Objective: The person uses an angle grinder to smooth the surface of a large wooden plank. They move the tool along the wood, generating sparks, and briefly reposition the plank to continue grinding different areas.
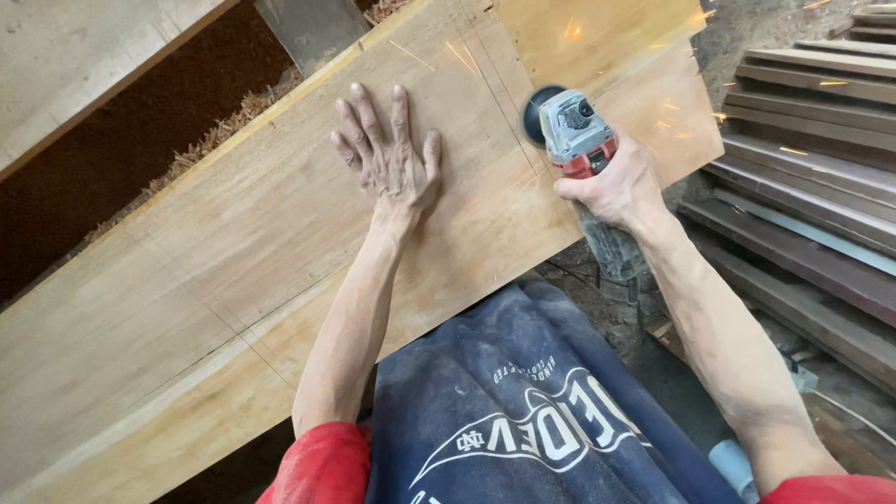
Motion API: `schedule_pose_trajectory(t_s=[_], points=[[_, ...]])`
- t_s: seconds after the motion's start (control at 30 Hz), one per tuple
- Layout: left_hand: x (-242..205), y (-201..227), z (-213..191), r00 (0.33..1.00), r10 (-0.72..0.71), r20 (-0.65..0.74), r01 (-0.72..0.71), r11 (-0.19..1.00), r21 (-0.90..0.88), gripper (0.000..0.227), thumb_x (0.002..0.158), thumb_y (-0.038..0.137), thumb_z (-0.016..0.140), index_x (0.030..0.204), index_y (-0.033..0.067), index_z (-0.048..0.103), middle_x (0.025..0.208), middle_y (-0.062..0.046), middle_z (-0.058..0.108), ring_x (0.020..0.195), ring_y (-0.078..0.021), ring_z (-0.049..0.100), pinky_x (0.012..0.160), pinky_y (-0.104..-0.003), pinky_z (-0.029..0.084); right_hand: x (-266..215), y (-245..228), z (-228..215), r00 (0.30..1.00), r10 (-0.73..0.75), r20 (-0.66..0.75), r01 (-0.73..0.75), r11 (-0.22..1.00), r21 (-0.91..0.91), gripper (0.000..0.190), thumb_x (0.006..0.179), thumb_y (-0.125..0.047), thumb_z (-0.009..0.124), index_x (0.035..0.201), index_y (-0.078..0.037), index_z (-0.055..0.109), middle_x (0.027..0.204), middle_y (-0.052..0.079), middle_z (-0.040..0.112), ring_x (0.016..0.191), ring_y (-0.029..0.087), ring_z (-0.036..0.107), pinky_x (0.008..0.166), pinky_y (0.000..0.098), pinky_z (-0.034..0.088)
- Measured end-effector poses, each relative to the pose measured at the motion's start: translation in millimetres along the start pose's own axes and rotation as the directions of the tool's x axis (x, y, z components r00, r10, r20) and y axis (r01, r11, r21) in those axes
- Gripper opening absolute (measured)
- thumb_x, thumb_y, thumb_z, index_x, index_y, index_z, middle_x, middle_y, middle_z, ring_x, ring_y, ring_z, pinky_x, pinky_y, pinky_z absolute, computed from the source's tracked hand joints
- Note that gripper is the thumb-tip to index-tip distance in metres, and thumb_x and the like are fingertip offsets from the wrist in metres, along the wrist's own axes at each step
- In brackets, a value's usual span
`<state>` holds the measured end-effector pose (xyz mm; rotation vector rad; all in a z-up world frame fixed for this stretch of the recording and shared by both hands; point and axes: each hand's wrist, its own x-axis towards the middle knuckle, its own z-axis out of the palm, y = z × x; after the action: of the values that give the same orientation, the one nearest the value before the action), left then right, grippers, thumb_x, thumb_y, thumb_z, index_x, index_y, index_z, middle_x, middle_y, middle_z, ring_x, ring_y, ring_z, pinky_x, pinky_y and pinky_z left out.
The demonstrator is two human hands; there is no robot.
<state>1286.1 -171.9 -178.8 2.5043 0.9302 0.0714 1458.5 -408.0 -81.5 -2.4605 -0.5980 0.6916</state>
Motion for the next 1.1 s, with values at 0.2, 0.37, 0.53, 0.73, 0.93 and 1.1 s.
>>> schedule_pose_trajectory(t_s=[0.2,0.37,0.53,0.73,0.93,1.1], points=[[23.7,-5.1,9.5,1.0,0.017,0.008,-0.017,1.0,0.018,0.073,0.104,0.048,0.058,0.167,0.0232,0.03,0.172,-0.019,-0.002,0.159,-0.042,-0.008,0.126,-0.061,-0.009,1.1,-17.1,1.3,0.971,0.181,0.159,-0.199,0.974,0.11,0.051,0.064,-0.031,0.083,0.107,-0.005,0.074,0.097,0.01,0.076,0.088,0.023,0.073,0.081,0.0341,0.057],[36.5,-13.8,23.3,0.994,0.066,-0.082,-0.062,0.997,0.055,0.072,0.108,0.052,0.055,0.168,0.0248,0.026,0.173,-0.017,-0.004,0.16,-0.0388,-0.007,0.127,-0.059,-0.01,2.6,-31.4,-8.5,0.98,0.198,0.025,-0.199,0.961,0.192,0.052,0.069,-0.028,0.083,0.113,-0.004,0.072,0.101,0.009,0.075,0.09,0.017,0.07,0.08,0.0312,0.056],[48.3,-15.0,39.8,0.986,0.072,-0.152,-0.065,0.997,0.052,0.072,0.106,0.053,0.056,0.167,0.0276,0.027,0.173,-0.016,-0.002,0.16,-0.0382,-0.006,0.128,-0.059,-0.009,-5.4,-6.7,-14.0,0.959,0.282,0.041,-0.284,0.936,0.21,0.056,0.071,-0.029,0.083,0.117,-0.001,0.069,0.103,0.01,0.073,0.092,0.021,0.068,0.083,0.0341,0.055],[54.6,-18.6,42.8,0.989,0.07,-0.13,-0.061,0.996,0.073,0.071,0.103,0.052,0.06,0.164,0.0281,0.032,0.169,-0.021,0.013,0.158,-0.0429,0.004,0.127,-0.063,-0.003,-12.8,16.9,7.1,0.974,0.225,-0.012,-0.223,0.971,0.091,0.06,0.068,-0.027,0.087,0.116,0.001,0.064,0.1,0.01,0.072,0.09,0.021,0.07,0.082,0.0337,0.056],[60.3,-14.8,41.2,0.982,0.106,-0.153,-0.093,0.991,0.092,0.069,0.103,0.051,0.061,0.162,0.0226,0.037,0.162,-0.028,0.02,0.151,-0.0497,0.012,0.124,-0.065,0.005,21.3,35.6,-44.4,0.962,0.261,-0.078,-0.24,0.946,0.217,0.054,0.072,-0.024,0.084,0.119,-0.003,0.067,0.108,0.006,0.074,0.095,0.016,0.071,0.087,0.0306,0.058],[62.1,-8.3,35.5,0.978,0.113,-0.174,-0.098,0.991,0.089,0.066,0.102,0.048,0.061,0.158,0.019,0.041,0.158,-0.028,0.025,0.148,-0.0507,0.016,0.123,-0.065,0.01,11.1,19.6,-36.3,0.923,0.381,-0.056,-0.362,0.908,0.209,0.05,0.07,-0.021,0.08,0.116,-0.004,0.068,0.101,0.006,0.072,0.09,0.017,0.07,0.082,0.0313,0.06]])
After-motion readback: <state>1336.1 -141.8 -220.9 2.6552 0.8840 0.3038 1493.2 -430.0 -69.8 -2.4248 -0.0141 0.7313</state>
